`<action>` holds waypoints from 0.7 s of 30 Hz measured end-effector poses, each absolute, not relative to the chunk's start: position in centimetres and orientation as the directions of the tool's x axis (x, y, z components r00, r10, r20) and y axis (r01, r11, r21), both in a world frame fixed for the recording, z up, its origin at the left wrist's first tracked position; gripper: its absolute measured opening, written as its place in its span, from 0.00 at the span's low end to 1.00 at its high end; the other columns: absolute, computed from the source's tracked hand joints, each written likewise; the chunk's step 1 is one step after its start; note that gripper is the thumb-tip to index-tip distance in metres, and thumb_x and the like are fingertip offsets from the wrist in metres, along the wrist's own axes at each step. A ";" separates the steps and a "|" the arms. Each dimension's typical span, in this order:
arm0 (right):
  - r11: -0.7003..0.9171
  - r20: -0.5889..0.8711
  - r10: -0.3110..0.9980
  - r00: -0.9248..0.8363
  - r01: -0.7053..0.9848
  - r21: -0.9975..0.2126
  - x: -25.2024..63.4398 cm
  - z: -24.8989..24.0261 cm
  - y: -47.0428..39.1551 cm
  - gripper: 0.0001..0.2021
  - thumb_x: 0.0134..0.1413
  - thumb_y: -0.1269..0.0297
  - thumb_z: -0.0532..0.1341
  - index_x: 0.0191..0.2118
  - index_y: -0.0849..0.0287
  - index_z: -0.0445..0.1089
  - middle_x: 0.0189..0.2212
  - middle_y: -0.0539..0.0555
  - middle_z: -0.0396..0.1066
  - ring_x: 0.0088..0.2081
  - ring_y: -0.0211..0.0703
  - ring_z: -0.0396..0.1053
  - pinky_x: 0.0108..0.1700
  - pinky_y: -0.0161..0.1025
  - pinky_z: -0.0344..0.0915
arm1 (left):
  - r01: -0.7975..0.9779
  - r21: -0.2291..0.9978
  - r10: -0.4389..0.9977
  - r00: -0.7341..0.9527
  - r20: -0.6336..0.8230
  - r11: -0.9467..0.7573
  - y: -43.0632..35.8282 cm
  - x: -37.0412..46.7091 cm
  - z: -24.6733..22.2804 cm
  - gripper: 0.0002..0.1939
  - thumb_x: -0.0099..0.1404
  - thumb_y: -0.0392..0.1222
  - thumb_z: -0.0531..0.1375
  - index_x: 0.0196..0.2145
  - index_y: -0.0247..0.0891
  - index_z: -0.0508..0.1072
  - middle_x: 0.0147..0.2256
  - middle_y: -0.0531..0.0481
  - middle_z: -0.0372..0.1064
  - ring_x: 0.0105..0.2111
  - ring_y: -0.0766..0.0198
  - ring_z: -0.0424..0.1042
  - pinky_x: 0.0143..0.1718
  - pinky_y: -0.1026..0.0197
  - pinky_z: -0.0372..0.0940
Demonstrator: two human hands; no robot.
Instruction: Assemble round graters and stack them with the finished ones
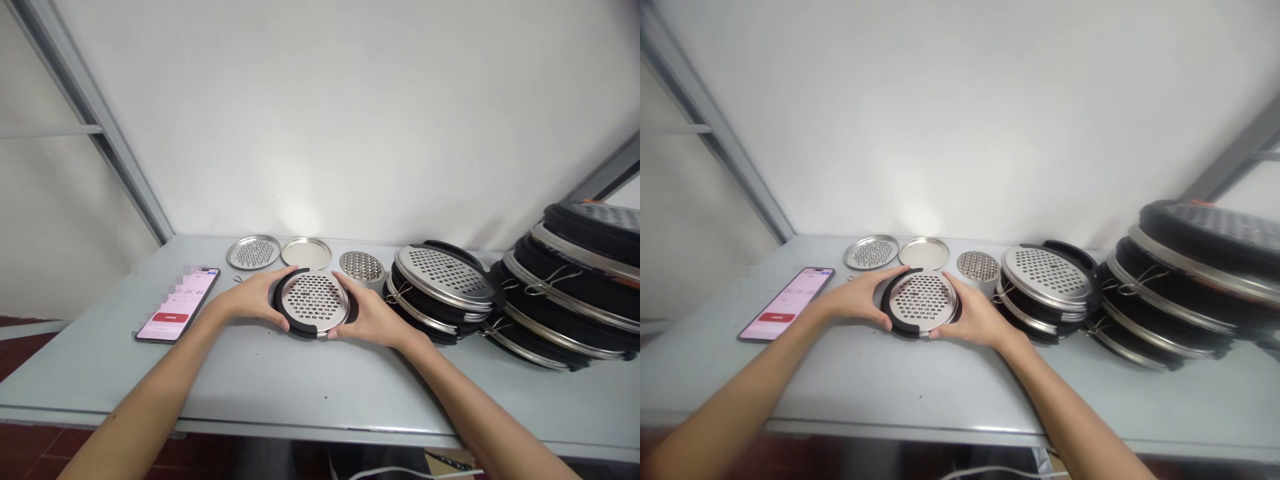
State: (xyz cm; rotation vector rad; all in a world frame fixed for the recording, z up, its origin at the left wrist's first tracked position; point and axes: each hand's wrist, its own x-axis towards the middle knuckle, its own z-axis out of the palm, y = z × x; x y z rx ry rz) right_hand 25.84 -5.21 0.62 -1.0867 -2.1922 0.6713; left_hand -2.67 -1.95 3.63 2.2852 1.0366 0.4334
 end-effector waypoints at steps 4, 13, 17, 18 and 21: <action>0.512 0.244 0.839 -0.486 0.552 -0.658 26.1 0.0 -5.0 0.58 0.34 0.43 0.71 0.68 0.62 0.44 0.64 0.69 0.51 0.64 0.64 0.52 0.63 0.59 0.52 | 0.560 0.624 0.749 0.660 0.062 -0.545 -2.2 -2.6 4.0 0.57 0.41 0.54 0.72 0.65 0.48 0.52 0.65 0.46 0.52 0.63 0.43 0.54 0.62 0.43 0.51; 0.563 0.269 0.809 -0.523 0.557 -0.610 26.0 0.0 -5.0 0.56 0.37 0.42 0.69 0.68 0.62 0.44 0.65 0.69 0.49 0.65 0.64 0.49 0.64 0.61 0.50 | 0.579 0.611 0.740 0.672 0.018 -0.540 -2.5 -2.3 4.1 0.60 0.39 0.54 0.73 0.66 0.46 0.49 0.66 0.42 0.47 0.64 0.43 0.50 0.63 0.41 0.47; 0.584 0.283 0.791 -0.542 0.533 -0.612 26.3 0.5 -5.0 0.53 0.41 0.44 0.68 0.68 0.61 0.44 0.65 0.67 0.51 0.64 0.63 0.52 0.63 0.60 0.52 | 0.586 0.618 0.749 0.663 0.007 -0.524 -2.6 -2.2 4.1 0.62 0.38 0.54 0.74 0.66 0.46 0.49 0.66 0.42 0.47 0.65 0.44 0.49 0.64 0.42 0.46; 0.588 0.286 0.789 -0.544 0.531 -0.611 26.3 0.5 -5.0 0.52 0.42 0.44 0.68 0.68 0.60 0.45 0.65 0.67 0.51 0.64 0.62 0.52 0.63 0.59 0.52 | 0.584 0.617 0.747 0.664 0.010 -0.527 -2.6 -2.2 4.1 0.61 0.38 0.54 0.74 0.66 0.46 0.49 0.66 0.42 0.47 0.64 0.44 0.49 0.64 0.42 0.46; 0.608 0.304 0.773 -0.556 0.512 -0.607 26.3 0.6 -5.0 0.51 0.42 0.44 0.68 0.67 0.58 0.47 0.64 0.65 0.54 0.63 0.63 0.54 0.63 0.59 0.53 | 0.568 0.616 0.739 0.673 0.035 -0.546 -2.6 -2.2 4.0 0.60 0.39 0.54 0.74 0.66 0.47 0.51 0.66 0.43 0.48 0.64 0.44 0.51 0.63 0.41 0.46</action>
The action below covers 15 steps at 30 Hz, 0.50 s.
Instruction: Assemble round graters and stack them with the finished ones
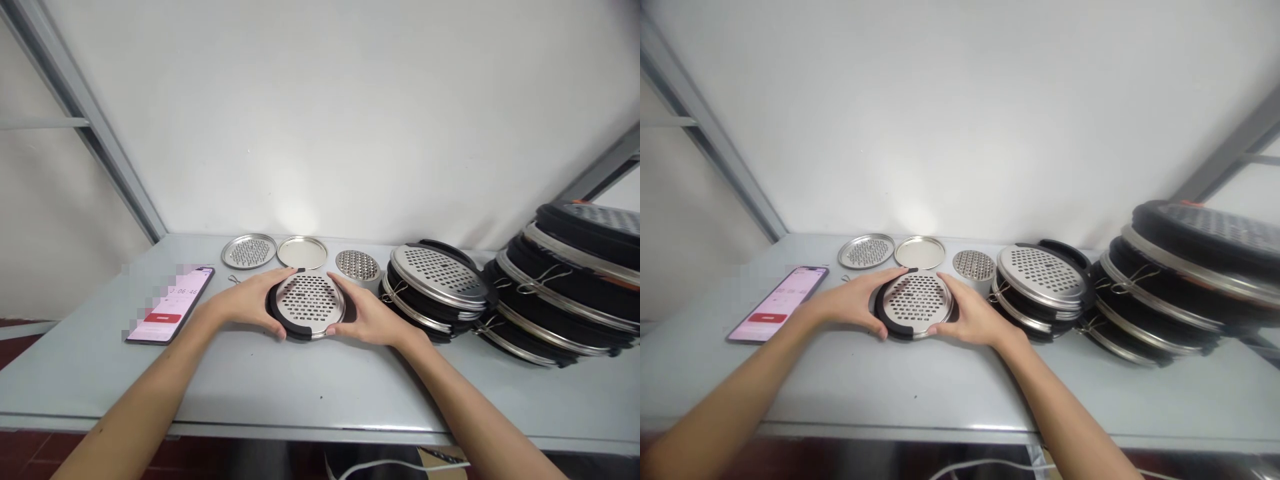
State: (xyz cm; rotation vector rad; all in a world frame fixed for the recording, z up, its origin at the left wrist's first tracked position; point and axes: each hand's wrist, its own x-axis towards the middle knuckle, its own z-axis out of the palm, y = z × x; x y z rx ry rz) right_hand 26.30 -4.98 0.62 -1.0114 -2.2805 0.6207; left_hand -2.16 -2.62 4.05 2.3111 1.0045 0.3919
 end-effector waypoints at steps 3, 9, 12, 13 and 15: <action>0.622 0.323 0.762 -0.561 0.498 -0.604 26.2 0.6 -5.0 0.50 0.41 0.44 0.68 0.66 0.58 0.49 0.63 0.64 0.56 0.62 0.62 0.56 0.62 0.58 0.55 | 0.538 0.623 0.717 0.695 0.055 -0.569 -2.6 -2.1 4.0 0.58 0.40 0.52 0.74 0.65 0.49 0.52 0.66 0.46 0.49 0.64 0.44 0.50 0.64 0.41 0.46; 0.640 0.330 0.751 -0.572 0.508 -0.576 26.0 0.7 -5.0 0.46 0.43 0.44 0.68 0.65 0.55 0.51 0.62 0.62 0.57 0.61 0.61 0.59 0.61 0.58 0.57 | 0.548 0.614 0.703 0.711 0.015 -0.568 -2.6 -2.0 4.1 0.56 0.42 0.53 0.73 0.65 0.51 0.52 0.67 0.47 0.44 0.66 0.46 0.45 0.64 0.42 0.45; 0.642 0.339 0.753 -0.564 0.515 -0.567 26.1 0.5 -4.9 0.47 0.42 0.44 0.68 0.65 0.56 0.52 0.62 0.63 0.58 0.61 0.62 0.59 0.61 0.58 0.57 | 0.533 0.619 0.700 0.713 0.038 -0.577 -2.5 -2.0 4.0 0.57 0.41 0.54 0.73 0.65 0.50 0.52 0.67 0.48 0.46 0.65 0.46 0.48 0.64 0.43 0.46; 0.640 0.340 0.756 -0.560 0.522 -0.564 26.1 0.4 -4.9 0.47 0.41 0.44 0.69 0.65 0.56 0.53 0.62 0.63 0.59 0.61 0.62 0.58 0.61 0.59 0.56 | 0.529 0.619 0.702 0.710 0.052 -0.581 -2.5 -2.0 4.0 0.57 0.41 0.54 0.73 0.65 0.50 0.52 0.66 0.47 0.47 0.65 0.46 0.49 0.64 0.43 0.46; 0.629 0.333 0.767 -0.548 0.540 -0.559 26.1 0.2 -4.8 0.47 0.39 0.44 0.69 0.64 0.56 0.54 0.62 0.63 0.58 0.62 0.63 0.56 0.62 0.60 0.54 | 0.532 0.612 0.711 0.699 0.072 -0.585 -2.5 -2.0 3.8 0.58 0.39 0.54 0.73 0.65 0.49 0.53 0.65 0.47 0.50 0.64 0.45 0.51 0.64 0.43 0.47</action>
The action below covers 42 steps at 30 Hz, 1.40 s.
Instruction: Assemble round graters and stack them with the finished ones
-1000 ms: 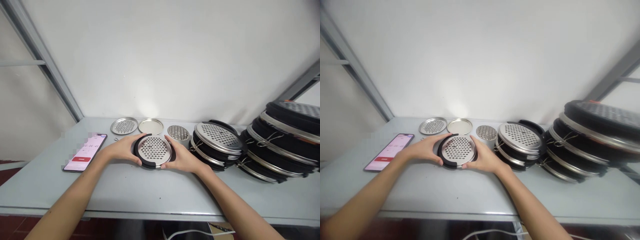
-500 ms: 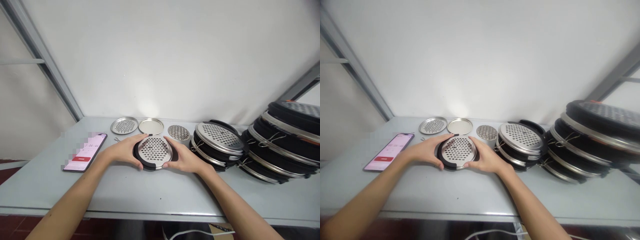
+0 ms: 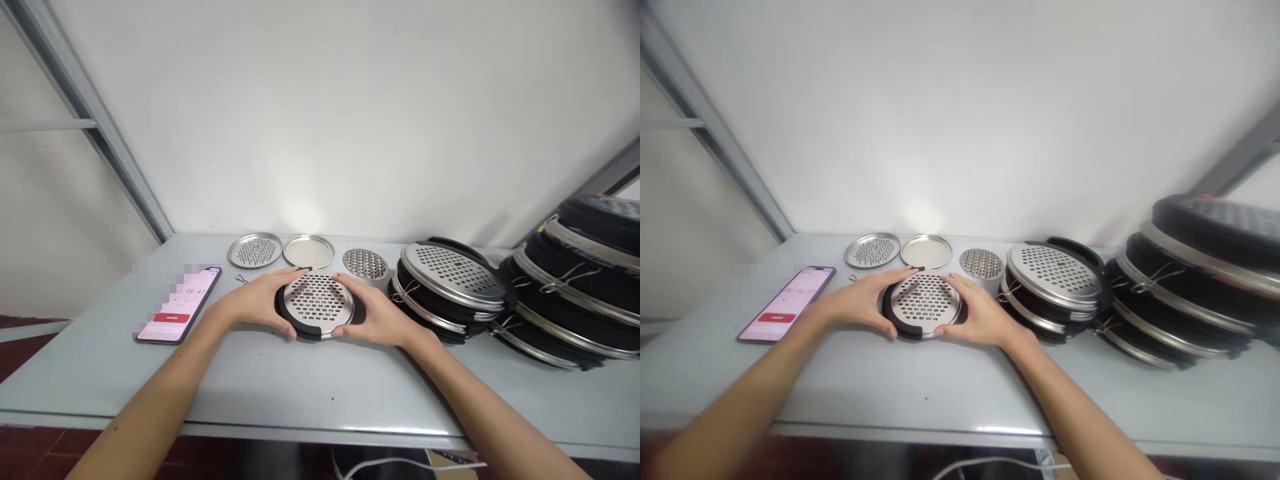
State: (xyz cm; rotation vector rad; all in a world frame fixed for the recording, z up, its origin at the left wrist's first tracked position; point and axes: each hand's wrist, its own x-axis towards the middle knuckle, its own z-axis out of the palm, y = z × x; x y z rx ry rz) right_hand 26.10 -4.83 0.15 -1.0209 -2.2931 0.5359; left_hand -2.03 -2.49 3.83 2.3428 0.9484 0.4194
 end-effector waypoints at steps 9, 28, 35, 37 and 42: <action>0.564 0.272 0.808 -0.522 0.554 -0.613 26.1 -0.2 -4.9 0.51 0.35 0.43 0.71 0.65 0.56 0.54 0.64 0.64 0.53 0.66 0.63 0.48 0.63 0.63 0.49 | 0.535 0.606 0.731 0.673 0.116 -0.588 -2.5 -1.9 3.4 0.61 0.35 0.57 0.74 0.65 0.46 0.54 0.64 0.45 0.54 0.62 0.44 0.55 0.62 0.43 0.51; 0.560 0.275 0.809 -0.519 0.539 -0.630 25.8 -0.3 -5.1 0.51 0.38 0.43 0.69 0.66 0.57 0.51 0.65 0.65 0.50 0.66 0.60 0.47 0.64 0.59 0.48 | 0.610 0.501 0.716 0.698 0.028 -0.614 -3.4 -1.3 3.9 0.62 0.41 0.61 0.71 0.67 0.50 0.44 0.68 0.45 0.41 0.65 0.41 0.48 0.62 0.44 0.51; 0.508 0.222 0.837 -0.500 0.561 -0.654 25.8 -0.6 -5.1 0.49 0.36 0.41 0.70 0.64 0.56 0.56 0.67 0.67 0.45 0.67 0.62 0.45 0.64 0.61 0.48 | 0.643 0.440 0.725 0.688 0.028 -0.627 -3.4 -1.3 3.6 0.62 0.42 0.64 0.70 0.67 0.50 0.44 0.68 0.44 0.39 0.65 0.41 0.48 0.62 0.42 0.51; 0.509 0.243 0.841 -0.484 0.555 -0.657 25.6 -0.5 -5.1 0.50 0.34 0.41 0.70 0.63 0.57 0.57 0.66 0.67 0.48 0.66 0.61 0.47 0.64 0.60 0.49 | 0.657 0.418 0.729 0.684 0.020 -0.628 -3.4 -1.4 3.5 0.61 0.42 0.65 0.69 0.67 0.51 0.44 0.68 0.44 0.38 0.65 0.40 0.47 0.62 0.41 0.50; 0.488 0.292 0.864 -0.409 0.541 -0.685 24.8 -0.1 -5.3 0.48 0.31 0.43 0.72 0.59 0.61 0.62 0.61 0.68 0.58 0.64 0.60 0.54 0.63 0.58 0.51 | 0.683 0.381 0.740 0.673 0.004 -0.624 -3.6 -1.5 3.0 0.61 0.43 0.66 0.68 0.68 0.48 0.43 0.69 0.42 0.34 0.65 0.38 0.44 0.62 0.40 0.50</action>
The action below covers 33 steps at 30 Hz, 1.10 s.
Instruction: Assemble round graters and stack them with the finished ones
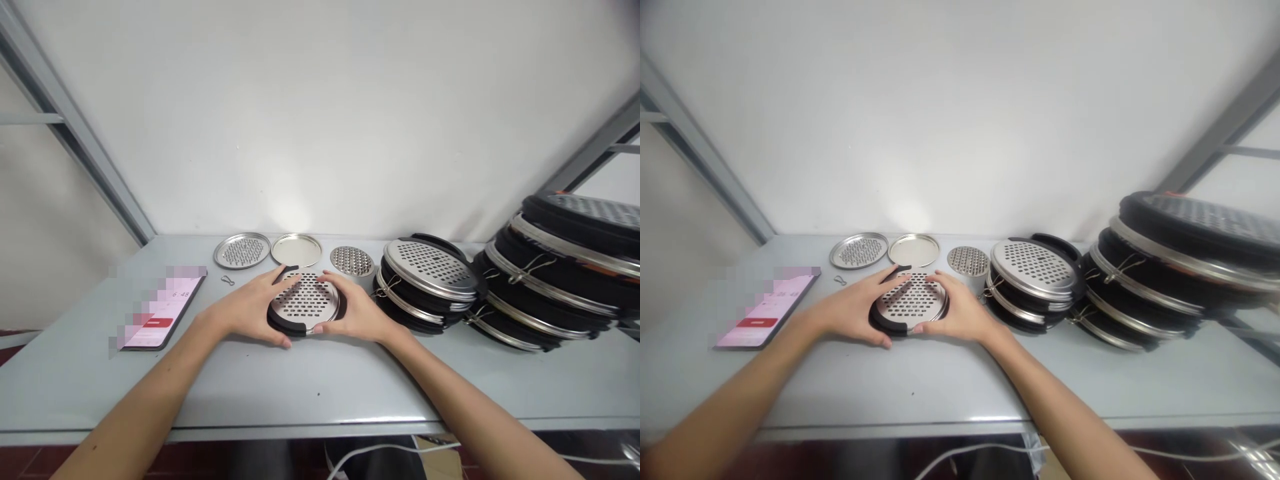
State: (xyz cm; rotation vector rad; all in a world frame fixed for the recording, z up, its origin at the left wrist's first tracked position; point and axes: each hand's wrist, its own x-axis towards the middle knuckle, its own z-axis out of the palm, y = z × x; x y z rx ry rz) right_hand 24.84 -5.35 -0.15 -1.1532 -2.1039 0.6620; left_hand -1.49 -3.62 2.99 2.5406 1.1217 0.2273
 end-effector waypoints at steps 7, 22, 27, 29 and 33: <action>0.505 0.369 0.857 -0.361 0.438 -0.744 25.4 0.8 -5.5 0.36 0.42 0.48 0.69 0.57 0.58 0.64 0.59 0.61 0.62 0.62 0.58 0.57 0.63 0.55 0.52 | 0.598 0.522 0.725 0.686 0.059 -0.608 -3.3 -1.5 3.2 0.50 0.51 0.65 0.64 0.66 0.44 0.52 0.65 0.42 0.51 0.62 0.40 0.55 0.60 0.43 0.55; 0.549 0.555 0.831 -0.046 0.240 -0.801 24.4 0.8 -5.7 0.13 0.50 0.61 0.67 0.42 0.57 0.73 0.42 0.55 0.75 0.44 0.48 0.71 0.50 0.46 0.66 | 0.398 0.619 0.736 0.370 0.567 -0.677 -2.5 -1.4 3.3 0.25 0.67 0.56 0.53 0.56 0.41 0.66 0.52 0.43 0.68 0.51 0.53 0.69 0.53 0.50 0.63; 0.433 0.435 0.900 0.028 0.054 -0.900 24.0 1.2 -5.9 0.12 0.52 0.57 0.65 0.40 0.58 0.73 0.34 0.52 0.75 0.37 0.44 0.72 0.40 0.40 0.69 | 0.509 0.355 0.587 0.423 0.690 -0.784 -3.3 -0.9 3.7 0.43 0.57 0.55 0.64 0.64 0.44 0.51 0.59 0.40 0.57 0.56 0.48 0.62 0.57 0.45 0.59; 0.383 0.383 0.923 0.046 0.005 -0.924 23.7 1.1 -5.8 0.13 0.54 0.55 0.63 0.40 0.58 0.72 0.36 0.53 0.75 0.38 0.44 0.72 0.41 0.39 0.69 | 0.546 0.275 0.575 0.512 0.638 -0.791 -3.9 -0.5 3.9 0.50 0.54 0.58 0.66 0.66 0.45 0.45 0.64 0.39 0.49 0.61 0.44 0.54 0.61 0.41 0.53; 0.219 0.220 0.972 0.081 0.023 -0.975 23.5 0.2 -5.3 0.20 0.52 0.50 0.63 0.46 0.57 0.68 0.41 0.56 0.75 0.36 0.46 0.74 0.36 0.41 0.71 | 0.566 0.264 0.624 0.681 0.383 -0.781 -4.7 0.2 3.9 0.59 0.48 0.66 0.66 0.68 0.46 0.41 0.67 0.40 0.39 0.65 0.38 0.44 0.63 0.39 0.47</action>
